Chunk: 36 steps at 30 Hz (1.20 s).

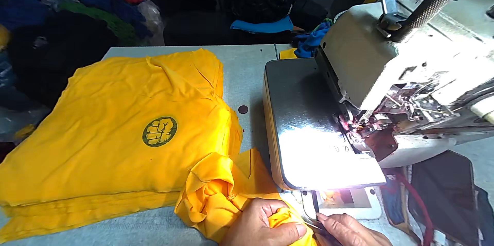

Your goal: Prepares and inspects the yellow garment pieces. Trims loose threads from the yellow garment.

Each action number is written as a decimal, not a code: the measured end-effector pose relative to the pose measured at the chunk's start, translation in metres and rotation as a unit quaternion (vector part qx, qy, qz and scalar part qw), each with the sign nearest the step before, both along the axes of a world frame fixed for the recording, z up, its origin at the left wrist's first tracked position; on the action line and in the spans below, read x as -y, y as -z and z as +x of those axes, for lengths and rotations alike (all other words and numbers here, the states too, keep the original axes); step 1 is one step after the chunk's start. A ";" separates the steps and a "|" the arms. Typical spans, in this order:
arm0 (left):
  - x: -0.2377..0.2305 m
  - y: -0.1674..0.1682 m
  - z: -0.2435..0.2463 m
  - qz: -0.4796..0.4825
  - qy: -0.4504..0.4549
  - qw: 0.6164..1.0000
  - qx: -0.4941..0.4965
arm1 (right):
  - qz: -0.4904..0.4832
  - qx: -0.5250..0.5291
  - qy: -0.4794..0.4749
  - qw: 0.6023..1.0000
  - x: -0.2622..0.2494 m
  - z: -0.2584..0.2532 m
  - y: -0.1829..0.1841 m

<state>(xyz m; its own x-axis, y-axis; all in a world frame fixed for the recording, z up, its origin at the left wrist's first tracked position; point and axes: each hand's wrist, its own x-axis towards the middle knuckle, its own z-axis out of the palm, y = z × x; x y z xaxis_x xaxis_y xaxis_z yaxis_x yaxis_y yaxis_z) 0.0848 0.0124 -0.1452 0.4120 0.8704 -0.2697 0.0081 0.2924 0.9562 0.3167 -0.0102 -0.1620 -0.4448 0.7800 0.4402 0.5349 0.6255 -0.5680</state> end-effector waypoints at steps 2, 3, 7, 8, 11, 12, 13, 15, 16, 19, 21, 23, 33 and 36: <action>-0.002 -0.013 0.003 -0.014 -0.005 0.999 -0.033 | -0.005 -0.002 0.002 1.000 0.001 -0.001 -0.004; -0.002 -0.015 0.003 -0.015 -0.004 0.999 -0.039 | -0.007 -0.006 0.007 1.000 0.002 -0.002 -0.007; -0.001 -0.002 0.001 0.007 0.006 1.000 -0.009 | -0.021 -0.002 -0.014 1.000 -0.002 -0.001 -0.006; -0.001 -0.006 0.002 0.000 0.006 1.000 -0.018 | -0.019 0.000 -0.018 1.000 -0.003 -0.001 -0.006; 0.000 0.002 0.000 0.011 0.009 1.000 0.001 | -0.005 0.003 -0.020 1.000 -0.003 -0.003 -0.006; 0.000 0.007 -0.001 0.017 0.011 1.000 0.013 | 0.005 0.009 -0.019 1.000 -0.003 -0.003 -0.005; 0.000 0.009 -0.002 0.018 0.014 1.000 0.019 | 0.020 0.018 -0.019 0.999 -0.003 -0.003 -0.004; 0.000 0.009 -0.002 0.010 0.022 1.000 0.019 | 0.056 0.036 -0.018 0.998 -0.003 -0.003 -0.002; -0.001 0.009 -0.002 0.008 0.024 1.000 0.017 | 0.073 0.043 -0.017 0.996 -0.003 -0.003 -0.001; -0.001 0.009 -0.003 0.009 0.021 1.000 0.012 | 0.109 0.055 -0.019 0.992 -0.004 -0.004 0.003; -0.001 0.006 -0.003 0.002 0.017 1.000 0.004 | 0.117 0.059 -0.025 0.991 -0.006 -0.005 0.006; -0.003 -0.005 -0.002 -0.018 0.017 0.999 -0.027 | 0.113 0.055 -0.022 0.992 -0.007 -0.006 0.008; 0.004 0.009 0.001 0.043 -0.028 0.997 0.056 | -0.333 -0.187 0.020 0.924 -0.002 -0.012 -0.018; 0.010 0.005 0.006 0.056 -0.095 0.993 0.050 | -0.324 -0.189 0.017 0.927 0.003 -0.006 -0.023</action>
